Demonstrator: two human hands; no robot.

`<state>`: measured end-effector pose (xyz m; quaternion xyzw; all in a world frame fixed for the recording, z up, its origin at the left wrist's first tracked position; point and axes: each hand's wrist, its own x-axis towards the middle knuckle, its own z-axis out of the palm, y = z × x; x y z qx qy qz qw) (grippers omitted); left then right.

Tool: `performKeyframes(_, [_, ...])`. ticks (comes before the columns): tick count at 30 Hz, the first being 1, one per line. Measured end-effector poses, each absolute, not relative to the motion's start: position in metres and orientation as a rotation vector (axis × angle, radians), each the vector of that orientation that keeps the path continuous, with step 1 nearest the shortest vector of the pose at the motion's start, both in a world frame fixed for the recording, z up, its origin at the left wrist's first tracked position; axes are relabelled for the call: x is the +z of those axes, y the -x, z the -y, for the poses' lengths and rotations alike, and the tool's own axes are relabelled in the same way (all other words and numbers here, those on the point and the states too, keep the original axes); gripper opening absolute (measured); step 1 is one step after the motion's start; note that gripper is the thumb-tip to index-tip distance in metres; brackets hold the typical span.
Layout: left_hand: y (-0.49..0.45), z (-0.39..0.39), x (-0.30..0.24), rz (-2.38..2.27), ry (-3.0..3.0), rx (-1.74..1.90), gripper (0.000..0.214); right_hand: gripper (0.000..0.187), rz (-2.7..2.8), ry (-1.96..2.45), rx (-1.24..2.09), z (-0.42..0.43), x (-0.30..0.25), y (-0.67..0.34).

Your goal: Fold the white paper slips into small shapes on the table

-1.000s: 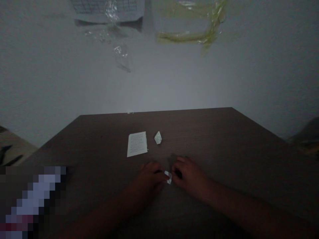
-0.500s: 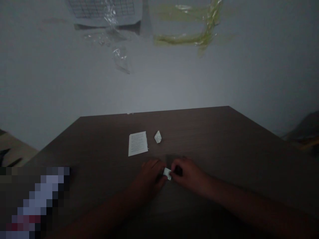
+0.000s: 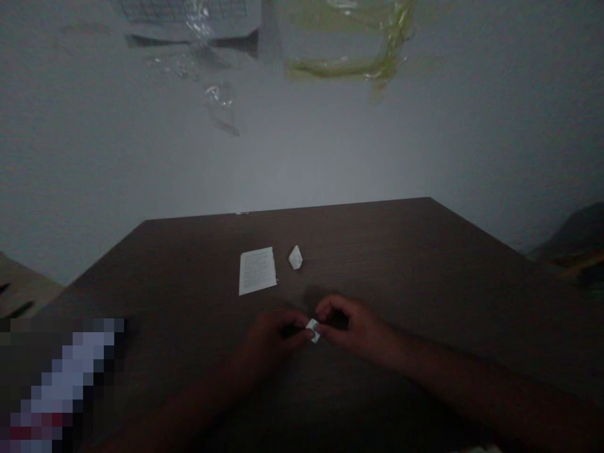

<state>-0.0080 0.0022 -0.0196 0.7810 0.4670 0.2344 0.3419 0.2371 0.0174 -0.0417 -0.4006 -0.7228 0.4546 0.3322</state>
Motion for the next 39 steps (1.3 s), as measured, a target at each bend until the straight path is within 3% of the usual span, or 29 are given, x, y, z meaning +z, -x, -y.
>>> performKeyframes(15, [0.007,-0.003,-0.02,-1.044,-1.998,0.809,0.022,0.013,1.898,0.893,1.134,-0.014,-0.04,-0.238])
performKeyframes(30, [0.021,-0.004,-0.013,-1.198,-2.021,0.916,0.015,0.019,1.642,0.954,1.289,-0.024,-0.052,-0.244])
performKeyframes(34, [0.027,-0.001,-0.015,-1.169,-2.158,0.911,0.012,0.023,1.651,0.889,1.243,-0.024,-0.052,-0.244])
performKeyframes(39, [0.031,0.003,-0.015,-1.123,-2.286,0.808,0.017,0.01,1.891,0.723,0.964,-0.018,-0.047,-0.247])
